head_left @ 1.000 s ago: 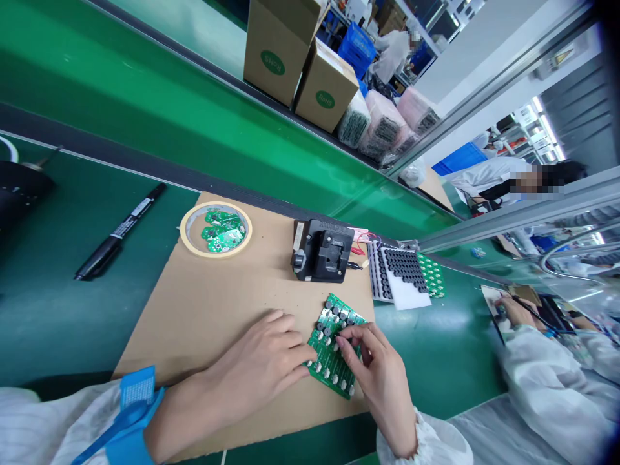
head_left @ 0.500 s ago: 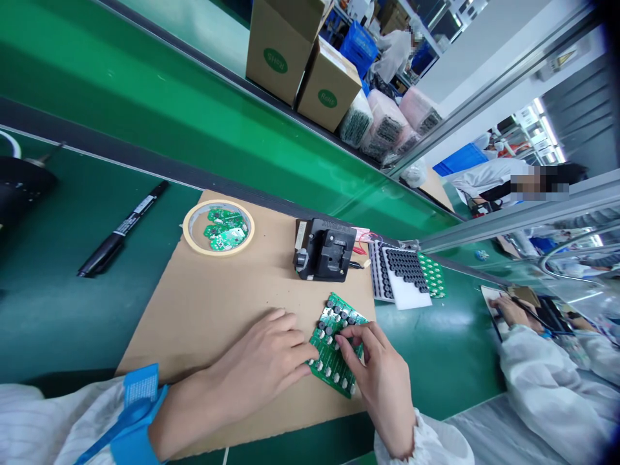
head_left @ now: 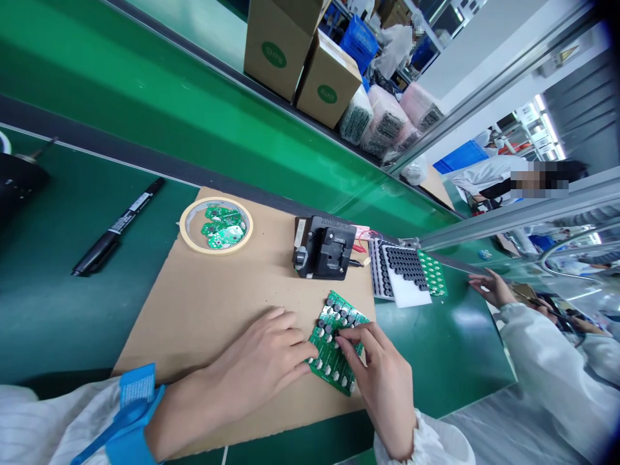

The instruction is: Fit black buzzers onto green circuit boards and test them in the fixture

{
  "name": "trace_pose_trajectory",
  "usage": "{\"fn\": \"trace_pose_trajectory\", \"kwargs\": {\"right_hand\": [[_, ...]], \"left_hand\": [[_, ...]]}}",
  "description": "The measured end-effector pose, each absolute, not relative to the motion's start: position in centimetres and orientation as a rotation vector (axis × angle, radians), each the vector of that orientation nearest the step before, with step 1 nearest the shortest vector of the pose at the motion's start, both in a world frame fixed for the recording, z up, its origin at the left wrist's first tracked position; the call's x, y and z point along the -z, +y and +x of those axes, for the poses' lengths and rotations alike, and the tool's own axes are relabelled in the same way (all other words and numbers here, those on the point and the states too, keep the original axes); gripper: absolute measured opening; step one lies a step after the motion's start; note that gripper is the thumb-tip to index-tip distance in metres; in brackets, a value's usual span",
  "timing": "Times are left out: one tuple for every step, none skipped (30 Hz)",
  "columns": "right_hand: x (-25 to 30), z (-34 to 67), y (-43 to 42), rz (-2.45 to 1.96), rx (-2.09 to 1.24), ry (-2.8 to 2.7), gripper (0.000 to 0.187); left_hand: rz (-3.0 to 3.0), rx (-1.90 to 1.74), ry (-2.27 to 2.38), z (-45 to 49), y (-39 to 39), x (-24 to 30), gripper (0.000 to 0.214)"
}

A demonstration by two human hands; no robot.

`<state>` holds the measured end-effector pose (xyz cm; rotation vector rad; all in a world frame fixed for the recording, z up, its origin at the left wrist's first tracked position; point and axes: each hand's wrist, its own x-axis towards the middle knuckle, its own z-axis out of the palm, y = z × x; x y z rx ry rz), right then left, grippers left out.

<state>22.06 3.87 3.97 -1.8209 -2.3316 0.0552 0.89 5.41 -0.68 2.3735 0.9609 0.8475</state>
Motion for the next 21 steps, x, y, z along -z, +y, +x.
{"fn": "trace_pose_trajectory", "kwargs": {"right_hand": [[-4.10,21.95,3.97,-1.828,-0.060,-2.335,0.035],[-4.25,21.83,4.06,-1.836,-0.065,-2.340,0.035],[-4.40,21.73,4.14,-1.843,-0.072,-2.346,0.034],[-4.55,21.65,4.20,-1.850,-0.081,-2.352,0.034],[-4.67,21.59,4.25,-1.855,-0.089,-2.355,0.034],[-4.75,21.55,4.28,-1.859,-0.098,-2.357,0.034],[-4.79,21.54,4.30,-1.864,-0.109,-2.358,0.034],[-4.79,21.55,4.31,-1.869,-0.115,-2.359,0.033],[-4.74,21.56,4.31,-1.875,-0.120,-2.359,0.033],[-4.67,21.58,4.29,-1.880,-0.125,-2.360,0.032],[-4.58,21.60,4.27,-1.882,-0.132,-2.361,0.031],[-4.51,21.62,4.24,-1.882,-0.141,-2.361,0.030],[-4.45,21.63,4.21,-1.879,-0.151,-2.360,0.029],[-4.43,21.65,4.17,-1.872,-0.160,-2.361,0.029],[-4.45,21.67,4.13,-1.862,-0.164,-2.363,0.029],[-4.51,21.70,4.08,-1.854,-0.161,-2.365,0.029],[-4.60,21.72,4.03,-1.849,-0.152,-2.365,0.030],[-4.68,21.74,3.97,-1.847,-0.135,-2.360,0.030],[-4.75,21.73,3.91,-1.846,-0.114,-2.347,0.029],[-4.78,21.69,3.84,-1.842,-0.094,-2.333,0.029],[-4.76,21.62,3.78,-1.835,-0.082,-2.321,0.028]], "left_hand": [[2.373,-0.847,0.961,0.87,5.41,0.60,0.004],[2.371,-0.842,0.961,0.86,5.40,0.52,0.004],[2.370,-0.838,0.959,0.85,5.40,0.45,0.005],[2.367,-0.836,0.959,0.84,5.40,0.40,0.006],[2.364,-0.836,0.957,0.84,5.41,0.36,0.007],[2.362,-0.836,0.956,0.85,5.42,0.34,0.007],[2.361,-0.836,0.955,0.85,5.44,0.32,0.007],[2.362,-0.836,0.953,0.85,5.45,0.30,0.007],[2.362,-0.834,0.953,0.84,5.46,0.29,0.006],[2.362,-0.831,0.953,0.84,5.45,0.28,0.006],[2.360,-0.829,0.955,0.83,5.44,0.26,0.006],[2.358,-0.832,0.957,0.83,5.42,0.25,0.007],[2.356,-0.837,0.956,0.82,5.40,0.23,0.007],[2.354,-0.842,0.955,0.82,5.38,0.20,0.008],[2.354,-0.846,0.955,0.82,5.38,0.18,0.008],[2.355,-0.847,0.956,0.83,5.39,0.16,0.009],[2.355,-0.844,0.957,0.83,5.41,0.13,0.009],[2.356,-0.841,0.958,0.84,5.45,0.11,0.009],[2.357,-0.841,0.961,0.85,5.50,0.09,0.008],[2.357,-0.841,0.961,0.85,5.54,0.07,0.006],[2.358,-0.844,0.959,0.85,5.58,0.06,0.004]]}}
